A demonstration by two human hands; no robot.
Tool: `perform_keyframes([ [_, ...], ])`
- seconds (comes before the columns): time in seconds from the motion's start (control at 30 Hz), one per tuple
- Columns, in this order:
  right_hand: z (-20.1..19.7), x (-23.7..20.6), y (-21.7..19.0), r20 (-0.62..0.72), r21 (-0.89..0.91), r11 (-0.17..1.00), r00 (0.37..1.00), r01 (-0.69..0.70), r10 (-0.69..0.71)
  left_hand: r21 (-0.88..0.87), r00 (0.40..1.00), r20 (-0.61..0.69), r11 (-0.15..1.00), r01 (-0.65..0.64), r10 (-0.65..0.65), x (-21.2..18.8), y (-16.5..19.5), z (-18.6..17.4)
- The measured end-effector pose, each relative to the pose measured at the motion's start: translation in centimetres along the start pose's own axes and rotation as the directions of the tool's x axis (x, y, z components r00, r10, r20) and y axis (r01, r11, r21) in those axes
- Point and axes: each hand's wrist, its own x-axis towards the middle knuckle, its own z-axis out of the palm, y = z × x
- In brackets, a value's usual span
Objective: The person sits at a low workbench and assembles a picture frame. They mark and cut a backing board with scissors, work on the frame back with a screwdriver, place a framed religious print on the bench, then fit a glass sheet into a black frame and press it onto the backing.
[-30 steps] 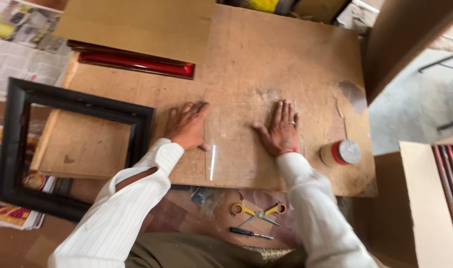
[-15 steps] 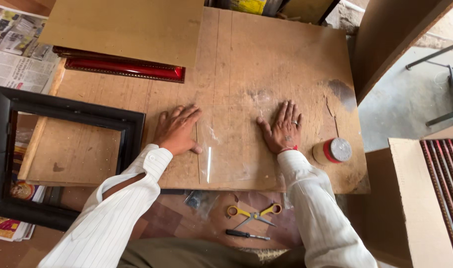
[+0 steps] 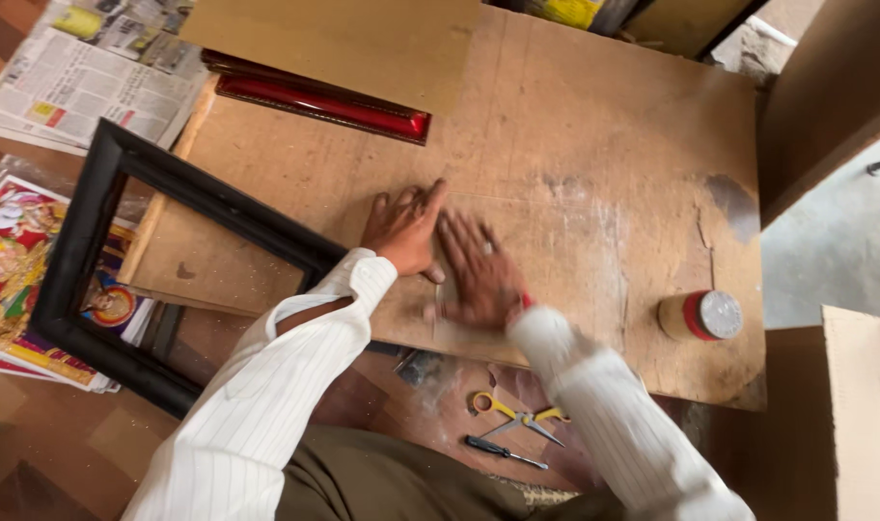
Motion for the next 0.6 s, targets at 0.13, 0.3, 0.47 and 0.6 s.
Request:
perform_keyframes([
  [0.13,0.3,-4.7,-2.8,0.086,0.048,0.999,0.996,-0.002,-0.002,-0.018,1.000,0.005,1.000,0.001,-0.001,-0.3,0.4,-0.2],
  [0.3,0.1,1.9,1.6,0.055,-0.143,0.990,0.998,-0.016,0.024,0.042,0.999,0.024,0.999,0.026,-0.027,0.4,0.5,1.4],
  [0.47,0.7,2.5,1.1,0.065,-0.177,0.984,0.998,-0.004,0.016,0.052,0.990,-0.085,0.992,0.114,-0.109,0.8,0.9,1.3],
  [0.6,0.9,-3.5,-2.0,0.073,0.063,0.998,0.997,-0.003,-0.002,-0.009,0.981,0.032,0.981,0.193,-0.192,0.3,1.9,-0.1],
])
